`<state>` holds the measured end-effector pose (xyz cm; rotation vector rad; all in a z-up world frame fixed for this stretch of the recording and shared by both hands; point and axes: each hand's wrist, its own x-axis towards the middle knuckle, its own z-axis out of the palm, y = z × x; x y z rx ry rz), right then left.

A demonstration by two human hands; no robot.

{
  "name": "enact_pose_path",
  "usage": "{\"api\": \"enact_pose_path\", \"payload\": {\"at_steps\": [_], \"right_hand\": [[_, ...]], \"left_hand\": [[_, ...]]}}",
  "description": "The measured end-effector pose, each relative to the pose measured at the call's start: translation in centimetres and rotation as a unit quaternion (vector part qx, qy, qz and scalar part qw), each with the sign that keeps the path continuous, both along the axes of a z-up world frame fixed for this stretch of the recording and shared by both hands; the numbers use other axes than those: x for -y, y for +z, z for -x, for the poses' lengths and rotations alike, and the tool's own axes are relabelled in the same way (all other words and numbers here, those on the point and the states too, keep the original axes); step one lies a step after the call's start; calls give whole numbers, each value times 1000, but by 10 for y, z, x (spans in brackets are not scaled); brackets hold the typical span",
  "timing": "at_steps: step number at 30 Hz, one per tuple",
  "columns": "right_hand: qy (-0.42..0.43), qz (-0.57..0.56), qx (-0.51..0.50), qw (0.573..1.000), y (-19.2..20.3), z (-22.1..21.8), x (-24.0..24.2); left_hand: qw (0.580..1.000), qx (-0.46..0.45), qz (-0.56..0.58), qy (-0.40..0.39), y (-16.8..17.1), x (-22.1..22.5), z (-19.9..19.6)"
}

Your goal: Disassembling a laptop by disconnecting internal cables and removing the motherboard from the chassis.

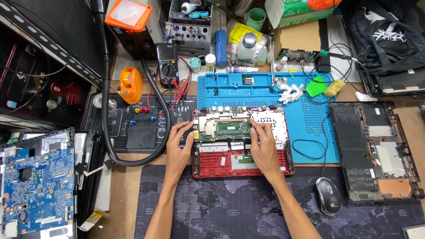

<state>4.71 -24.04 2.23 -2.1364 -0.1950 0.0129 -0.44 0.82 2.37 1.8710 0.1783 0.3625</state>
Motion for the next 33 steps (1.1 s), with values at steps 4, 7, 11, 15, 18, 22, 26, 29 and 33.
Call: {"api": "enact_pose_path", "payload": {"at_steps": [4, 7, 11, 15, 18, 22, 26, 29, 33], "right_hand": [[2, -16, -7, 1000, 1, 1, 1], [0, -34, -22, 999, 5, 2, 0], [5, -57, -46, 997, 7, 0, 2], [8, -69, -62, 996, 3, -1, 5], [5, -83, -71, 994, 2, -2, 6], [-2, -99, -64, 993, 5, -2, 6], [-12, -125, -71, 990, 12, 0, 4], [-22, -141, -77, 987, 14, 0, 5], [-19, -144, -73, 987, 14, -1, 4]], "left_hand": [[1000, 9, -28, 0, -4, 0, -1], [1000, 6, -27, 3, -7, 0, -1], [1000, 12, -19, -5, -8, -2, -1], [1000, 12, 27, -8, 0, -2, 1], [997, 14, 68, -14, 4, -1, 1], [993, 13, 117, -25, 8, -1, 1], [989, 9, 141, -37, 9, -3, 1], [989, -3, 146, -40, 9, 0, -3], [986, -7, 167, -22, 12, 7, -10]]}}
